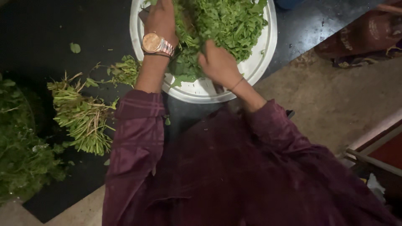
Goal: The person chops leafy greens on a wooden block with a knife, moving the cut greens into a large metal tray.
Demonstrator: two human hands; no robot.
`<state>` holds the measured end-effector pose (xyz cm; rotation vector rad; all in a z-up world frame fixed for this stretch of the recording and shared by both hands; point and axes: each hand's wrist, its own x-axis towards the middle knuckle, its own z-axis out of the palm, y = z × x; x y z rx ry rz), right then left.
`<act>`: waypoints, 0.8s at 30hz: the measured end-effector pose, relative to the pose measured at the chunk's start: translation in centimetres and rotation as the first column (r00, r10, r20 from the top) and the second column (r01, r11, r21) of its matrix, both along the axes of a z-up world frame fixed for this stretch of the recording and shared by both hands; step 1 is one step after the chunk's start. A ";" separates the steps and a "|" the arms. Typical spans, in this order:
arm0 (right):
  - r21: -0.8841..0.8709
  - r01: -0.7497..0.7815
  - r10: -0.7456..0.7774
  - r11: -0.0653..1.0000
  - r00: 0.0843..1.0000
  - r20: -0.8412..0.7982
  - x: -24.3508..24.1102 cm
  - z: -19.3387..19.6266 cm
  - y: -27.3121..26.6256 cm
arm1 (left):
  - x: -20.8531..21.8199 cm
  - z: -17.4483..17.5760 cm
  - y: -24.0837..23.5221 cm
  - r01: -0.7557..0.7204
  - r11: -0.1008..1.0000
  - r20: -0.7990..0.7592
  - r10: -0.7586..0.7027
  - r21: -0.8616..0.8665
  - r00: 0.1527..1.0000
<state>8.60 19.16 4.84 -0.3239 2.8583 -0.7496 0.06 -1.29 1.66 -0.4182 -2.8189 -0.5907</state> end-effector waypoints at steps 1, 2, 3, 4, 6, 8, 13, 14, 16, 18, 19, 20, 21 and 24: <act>-0.025 -0.045 0.046 0.999 0.998 0.045 0.3 0.5 -0.5 | -0.3 -0.4 0.2 -0.004 1.000 0.002 0.004 -0.025 1.000; -0.052 -0.089 0.094 0.995 0.992 0.088 0.5 0.7 -1.0 | -0.5 -0.8 0.0 0.004 1.000 0.015 -0.004 -0.024 1.000; -0.051 -0.071 0.074 0.996 0.995 0.065 -0.2 0.5 -1.8 | -0.7 -1.2 -0.2 0.015 1.000 0.028 -0.014 -0.021 1.000; -0.051 -0.052 0.055 0.997 0.998 0.042 -1.4 0.1 -2.8 | -1.0 -1.5 -0.3 0.025 1.000 0.040 -0.024 -0.018 0.999; -0.044 -0.046 0.048 0.998 0.998 0.043 -1.7 -0.5 -2.7 | -1.2 -1.6 -0.2 0.043 0.999 0.048 -0.041 -0.034 0.998; -0.042 -0.059 0.062 0.997 0.994 0.088 -1.3 -1.2 -2.1 | -1.1 -0.9 -0.6 0.050 0.998 0.044 -0.048 -0.046 0.998; 0.146 -0.051 0.044 0.988 0.998 0.048 -0.2 -4.1 -2.2 | -0.2 1.7 -0.3 0.045 0.999 0.094 -0.043 -0.016 0.995; 0.157 -0.044 0.043 0.987 0.999 0.010 -0.3 -4.6 -2.6 | 0.3 2.0 -0.2 0.034 0.999 0.112 -0.033 -0.012 0.993; 0.106 -0.017 0.014 0.994 0.999 0.029 -0.6 -4.6 -2.1 | 0.3 2.5 0.0 0.021 1.000 0.130 -0.019 -0.010 0.991; 0.071 0.020 -0.023 0.997 0.999 0.037 -0.9 -3.4 -0.9 | 0.2 2.4 0.4 0.015 1.000 0.073 -0.014 -0.012 0.997; 0.054 0.048 -0.050 0.997 0.998 0.041 -0.6 -2.4 -0.2 | 0.2 2.1 0.3 0.009 1.000 0.048 -0.008 -0.016 0.999; 0.037 0.076 -0.078 0.996 0.996 0.045 -0.4 -1.4 0.1 | 0.1 1.6 0.4 -0.008 1.000 -0.001 0.008 -0.027 1.000; 0.011 0.068 -0.068 0.998 0.997 0.034 -0.1 -0.3 0.3 | 0.1 0.9 0.7 -0.023 0.999 -0.048 0.021 -0.033 0.999; -0.052 0.038 -0.036 0.998 0.999 0.041 0.9 3.0 0.3 | -0.8 -1.6 1.2 -0.096 0.991 -0.059 0.091 -0.098 0.994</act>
